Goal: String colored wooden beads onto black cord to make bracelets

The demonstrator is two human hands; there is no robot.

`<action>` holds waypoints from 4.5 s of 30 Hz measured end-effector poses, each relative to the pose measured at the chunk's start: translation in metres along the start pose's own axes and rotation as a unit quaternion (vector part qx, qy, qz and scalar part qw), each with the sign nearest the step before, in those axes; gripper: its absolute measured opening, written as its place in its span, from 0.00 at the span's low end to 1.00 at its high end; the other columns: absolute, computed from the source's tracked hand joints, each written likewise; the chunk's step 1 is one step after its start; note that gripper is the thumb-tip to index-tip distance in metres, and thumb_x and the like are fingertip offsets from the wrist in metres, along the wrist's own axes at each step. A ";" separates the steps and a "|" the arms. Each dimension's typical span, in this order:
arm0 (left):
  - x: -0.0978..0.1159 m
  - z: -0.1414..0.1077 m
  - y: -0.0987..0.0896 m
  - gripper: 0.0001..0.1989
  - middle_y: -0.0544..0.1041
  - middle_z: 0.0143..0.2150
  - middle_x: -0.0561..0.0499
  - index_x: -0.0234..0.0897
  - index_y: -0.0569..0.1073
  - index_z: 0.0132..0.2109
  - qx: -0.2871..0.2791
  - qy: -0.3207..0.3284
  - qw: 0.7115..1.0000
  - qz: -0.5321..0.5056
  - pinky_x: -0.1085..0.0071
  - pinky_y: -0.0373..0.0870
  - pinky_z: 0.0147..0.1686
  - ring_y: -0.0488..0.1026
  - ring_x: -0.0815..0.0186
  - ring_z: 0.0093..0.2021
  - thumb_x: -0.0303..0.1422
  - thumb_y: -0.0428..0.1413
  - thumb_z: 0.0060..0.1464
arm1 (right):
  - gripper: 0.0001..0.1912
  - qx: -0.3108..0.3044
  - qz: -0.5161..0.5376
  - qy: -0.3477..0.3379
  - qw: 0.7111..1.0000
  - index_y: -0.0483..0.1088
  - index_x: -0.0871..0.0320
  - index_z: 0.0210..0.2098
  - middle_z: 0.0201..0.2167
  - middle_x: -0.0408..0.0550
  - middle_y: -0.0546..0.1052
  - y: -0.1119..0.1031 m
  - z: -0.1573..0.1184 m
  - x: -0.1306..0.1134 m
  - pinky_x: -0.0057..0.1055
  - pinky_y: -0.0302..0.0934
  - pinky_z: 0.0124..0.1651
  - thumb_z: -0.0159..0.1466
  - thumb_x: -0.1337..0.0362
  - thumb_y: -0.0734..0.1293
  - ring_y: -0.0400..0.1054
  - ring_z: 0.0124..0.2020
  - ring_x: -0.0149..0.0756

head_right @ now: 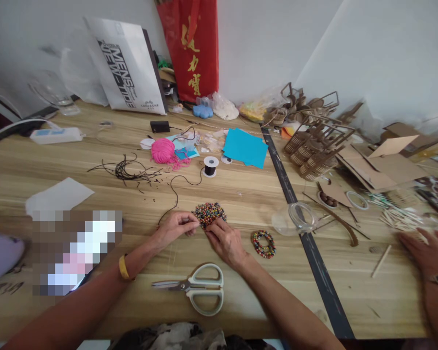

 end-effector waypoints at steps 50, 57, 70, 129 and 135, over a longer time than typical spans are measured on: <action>0.001 0.001 -0.001 0.13 0.72 0.21 0.55 0.32 0.71 0.29 0.000 0.010 1.000 -0.006 0.77 0.66 0.25 0.68 0.74 0.22 0.39 0.61 0.45 | 0.04 0.086 0.154 0.070 0.982 0.67 0.58 0.33 0.30 0.47 0.71 -0.017 0.000 0.017 0.29 0.60 0.37 0.64 0.68 0.61 0.65 0.32 0.34; 0.003 0.000 0.000 0.13 0.72 0.21 0.55 0.31 0.72 0.29 -0.007 0.014 1.000 0.001 0.77 0.66 0.25 0.68 0.74 0.22 0.39 0.60 0.46 | 0.05 0.090 0.154 0.063 0.982 0.68 0.58 0.33 0.30 0.47 0.71 -0.018 0.000 0.016 0.30 0.61 0.37 0.64 0.67 0.61 0.66 0.33 0.34; 0.003 0.000 -0.001 0.12 0.72 0.21 0.55 0.32 0.72 0.29 -0.004 0.012 1.000 -0.008 0.77 0.65 0.25 0.68 0.73 0.21 0.39 0.60 0.46 | 0.03 0.074 0.086 0.054 0.992 0.67 0.58 0.31 0.27 0.45 0.68 -0.024 -0.006 0.010 0.25 0.53 0.25 0.62 0.68 0.63 0.60 0.24 0.29; 0.004 -0.001 0.008 0.19 0.73 0.23 0.52 0.31 0.70 0.29 -0.059 0.017 0.998 -0.002 0.76 0.65 0.28 0.68 0.72 0.24 0.44 0.62 0.43 | 0.09 0.057 0.038 -0.121 0.990 0.68 0.57 0.44 0.39 0.52 0.73 -0.010 0.005 -0.022 0.30 0.67 0.39 0.66 0.69 0.59 0.69 0.40 0.35; 0.000 -0.001 0.008 0.19 0.73 0.23 0.52 0.31 0.71 0.30 -0.049 0.018 0.999 -0.011 0.76 0.65 0.28 0.68 0.73 0.24 0.44 0.61 0.44 | 0.07 0.124 0.060 -0.098 0.986 0.67 0.57 0.42 0.35 0.52 0.74 -0.015 0.011 -0.015 0.32 0.67 0.37 0.64 0.69 0.61 0.69 0.37 0.36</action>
Point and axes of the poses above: each hand's wrist, its own z-axis towards the middle knuckle, its own y-axis out of the palm, x = y × z, the point moved 8 cm from there along z, towards the middle knuckle
